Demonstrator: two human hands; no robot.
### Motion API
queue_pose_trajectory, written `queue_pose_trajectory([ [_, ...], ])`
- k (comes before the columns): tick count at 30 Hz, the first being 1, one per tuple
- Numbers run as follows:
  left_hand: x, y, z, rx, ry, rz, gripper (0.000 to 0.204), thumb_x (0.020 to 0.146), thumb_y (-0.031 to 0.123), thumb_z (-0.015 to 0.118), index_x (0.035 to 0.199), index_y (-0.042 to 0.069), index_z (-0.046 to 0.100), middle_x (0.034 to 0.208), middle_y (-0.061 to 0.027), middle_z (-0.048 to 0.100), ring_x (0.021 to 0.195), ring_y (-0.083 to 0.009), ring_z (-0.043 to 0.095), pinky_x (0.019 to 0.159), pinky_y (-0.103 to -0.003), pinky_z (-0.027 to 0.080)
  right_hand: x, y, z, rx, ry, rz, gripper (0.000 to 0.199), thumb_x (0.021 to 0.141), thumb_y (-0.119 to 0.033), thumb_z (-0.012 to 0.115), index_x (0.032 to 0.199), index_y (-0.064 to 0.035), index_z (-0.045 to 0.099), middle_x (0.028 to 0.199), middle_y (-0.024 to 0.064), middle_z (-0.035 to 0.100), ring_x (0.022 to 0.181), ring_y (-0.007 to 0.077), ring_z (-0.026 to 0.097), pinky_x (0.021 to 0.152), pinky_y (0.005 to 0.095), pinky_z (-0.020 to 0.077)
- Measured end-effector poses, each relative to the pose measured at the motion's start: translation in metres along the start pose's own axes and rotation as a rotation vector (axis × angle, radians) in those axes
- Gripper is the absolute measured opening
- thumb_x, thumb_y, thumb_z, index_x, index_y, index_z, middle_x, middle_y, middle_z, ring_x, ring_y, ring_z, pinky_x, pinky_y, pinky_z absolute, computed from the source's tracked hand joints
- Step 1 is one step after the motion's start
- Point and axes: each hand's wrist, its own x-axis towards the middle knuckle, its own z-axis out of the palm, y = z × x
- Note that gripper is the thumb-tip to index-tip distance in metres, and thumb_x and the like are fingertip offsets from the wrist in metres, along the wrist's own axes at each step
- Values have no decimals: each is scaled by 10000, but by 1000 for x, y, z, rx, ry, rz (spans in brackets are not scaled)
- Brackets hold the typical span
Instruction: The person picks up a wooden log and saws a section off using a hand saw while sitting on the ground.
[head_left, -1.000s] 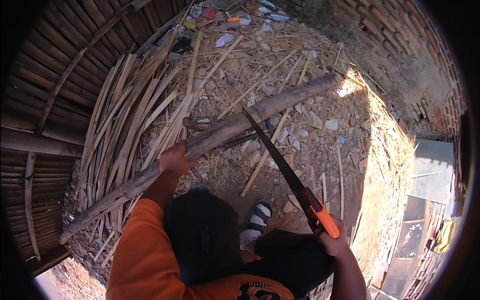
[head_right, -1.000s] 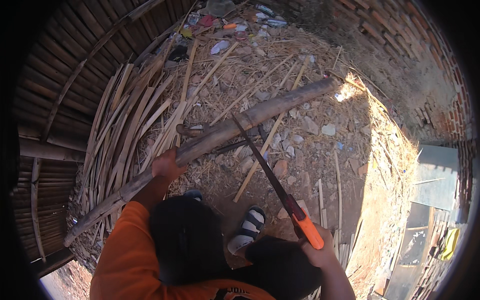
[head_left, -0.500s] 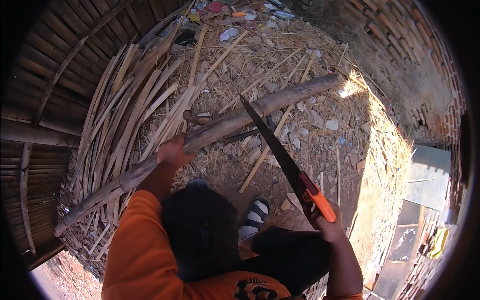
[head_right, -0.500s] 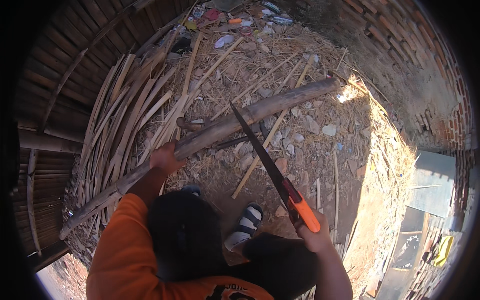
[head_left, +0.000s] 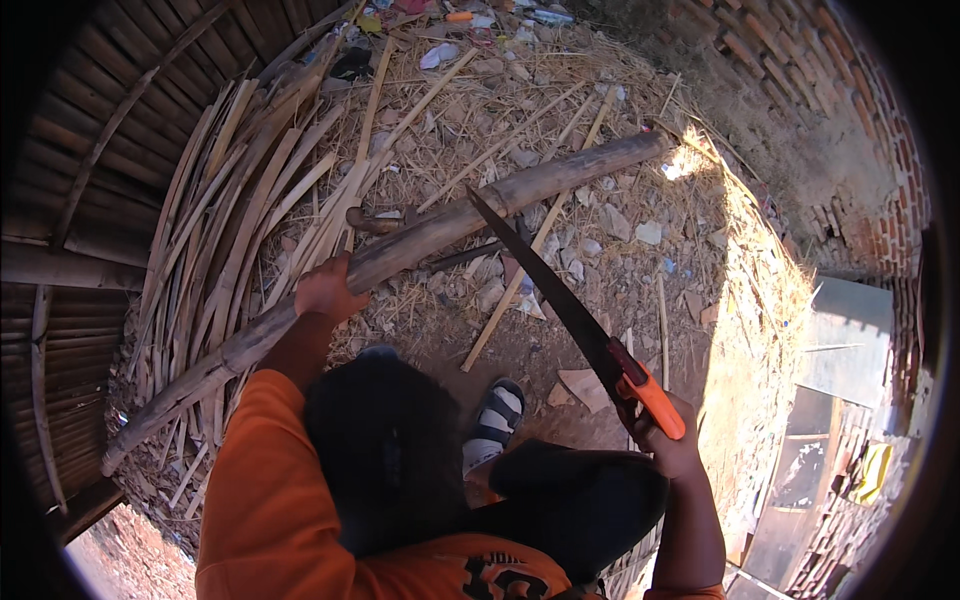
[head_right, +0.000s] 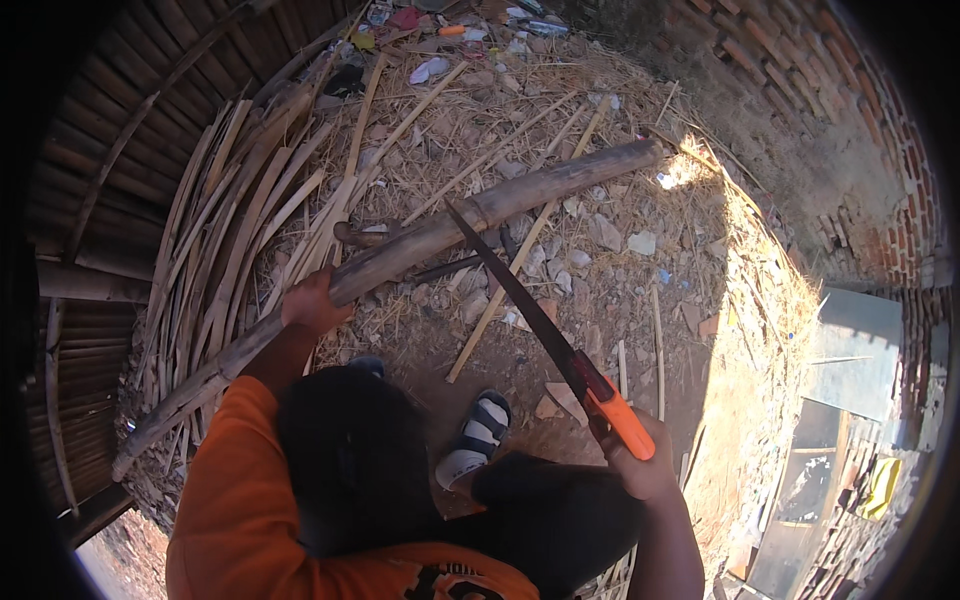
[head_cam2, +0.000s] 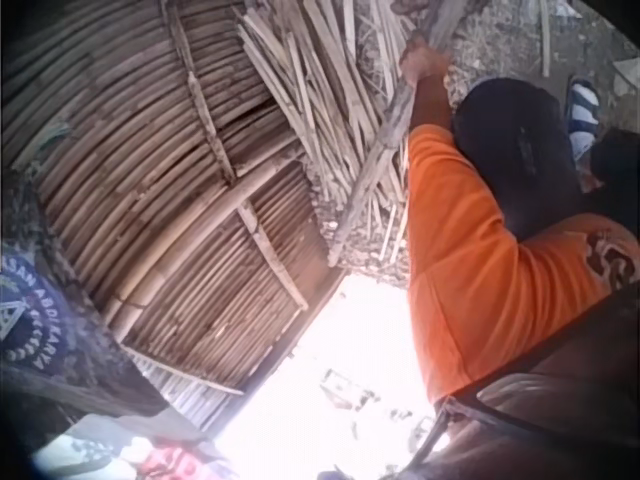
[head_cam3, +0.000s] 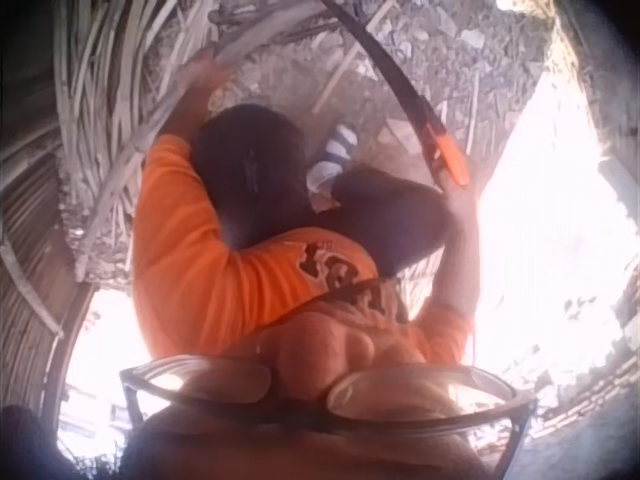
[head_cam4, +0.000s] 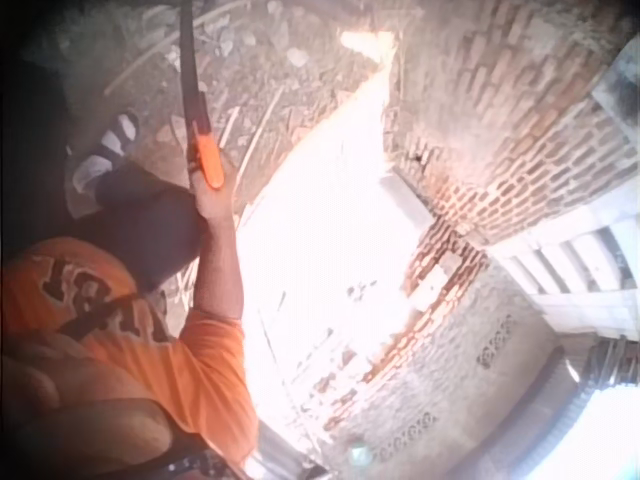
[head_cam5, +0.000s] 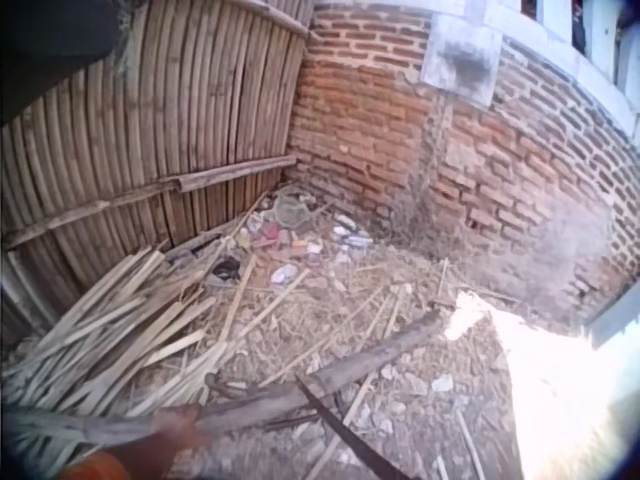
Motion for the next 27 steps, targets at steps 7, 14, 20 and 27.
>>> queue_pose_trajectory([
  [7, -8, 1, 4, -34, 22, 3, 923, 712, 496, 836, 1482, 133, 480, 1335, -142, 652, 1163, -349, 672, 996, -461, 548, 18, 16, 52, -40, -80, -62, 233, 829, -61, 626, 1043, 27, 656, 887, 38, 660, 784, 104, 612, 708, 274, 497],
  [14, -5, 5, -10, -45, 17, 30, 892, 716, 483, 838, 1467, 143, 496, 1285, -137, 676, 1154, -336, 676, 984, -464, 550, 142, 0, 112, 215, -37, -53, 141, 879, -99, 612, 978, 2, 627, 774, 49, 631, 619, 126, 589, 603, 286, 477],
  [20, -36, 1, -27, -82, 19, 38, 865, 703, 438, 860, 1435, 108, 539, 1308, -156, 669, 1158, -337, 676, 1006, -454, 535, 86, -10, 104, 26, -34, -135, 136, 864, -90, 629, 973, -9, 632, 751, 32, 623, 577, 117, 584, 558, 288, 464],
  [27, -25, -17, -7, -6, 12, -11, 903, 725, 474, 856, 1469, 113, 497, 1325, -160, 640, 1229, -337, 635, 1025, -466, 521, 68, 27, 103, -84, -25, -128, 180, 831, -103, 686, 992, -24, 671, 802, 63, 645, 743, 154, 646, 706, 325, 510],
])
